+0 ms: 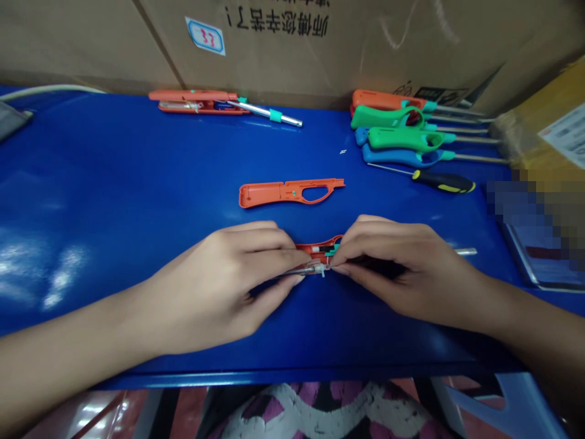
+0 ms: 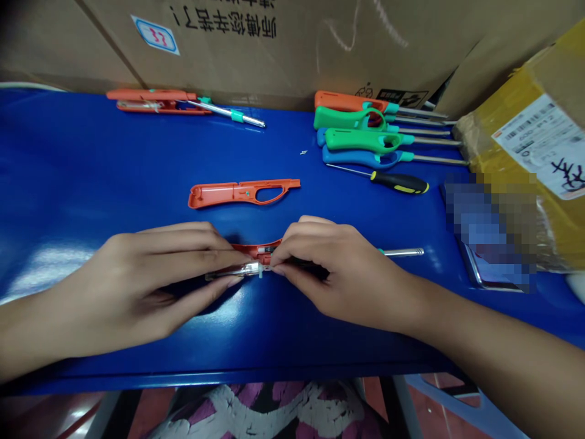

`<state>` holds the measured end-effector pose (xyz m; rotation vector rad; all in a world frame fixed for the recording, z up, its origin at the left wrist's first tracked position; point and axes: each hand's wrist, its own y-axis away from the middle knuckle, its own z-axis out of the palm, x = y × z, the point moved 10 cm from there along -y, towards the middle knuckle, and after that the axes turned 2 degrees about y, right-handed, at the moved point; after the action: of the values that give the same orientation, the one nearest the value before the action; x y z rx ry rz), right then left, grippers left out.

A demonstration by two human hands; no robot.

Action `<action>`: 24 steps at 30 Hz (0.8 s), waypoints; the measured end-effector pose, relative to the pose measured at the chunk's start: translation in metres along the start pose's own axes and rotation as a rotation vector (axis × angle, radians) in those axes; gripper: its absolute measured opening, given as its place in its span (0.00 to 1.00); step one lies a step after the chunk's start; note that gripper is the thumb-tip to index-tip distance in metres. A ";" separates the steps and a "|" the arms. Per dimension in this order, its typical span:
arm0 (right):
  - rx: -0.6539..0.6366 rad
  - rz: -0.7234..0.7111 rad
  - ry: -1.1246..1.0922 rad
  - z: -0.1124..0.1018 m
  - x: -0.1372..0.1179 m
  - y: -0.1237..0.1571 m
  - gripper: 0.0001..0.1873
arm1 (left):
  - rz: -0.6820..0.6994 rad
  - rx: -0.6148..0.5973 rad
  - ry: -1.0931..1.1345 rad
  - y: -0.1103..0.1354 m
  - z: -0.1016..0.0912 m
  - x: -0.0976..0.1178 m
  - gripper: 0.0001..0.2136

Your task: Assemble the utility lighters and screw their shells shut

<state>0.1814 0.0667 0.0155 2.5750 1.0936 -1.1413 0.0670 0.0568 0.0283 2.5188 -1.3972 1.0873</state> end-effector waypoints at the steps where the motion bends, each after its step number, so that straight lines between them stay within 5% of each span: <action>1: 0.001 -0.002 -0.002 0.000 0.000 0.000 0.07 | -0.002 -0.001 0.000 0.000 0.000 0.000 0.12; 24: 0.006 0.027 -0.009 0.002 0.001 0.000 0.06 | -0.002 0.013 -0.011 0.001 0.002 -0.002 0.11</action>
<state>0.1808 0.0669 0.0132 2.5782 1.0515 -1.1507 0.0668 0.0571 0.0253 2.5388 -1.3948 1.0872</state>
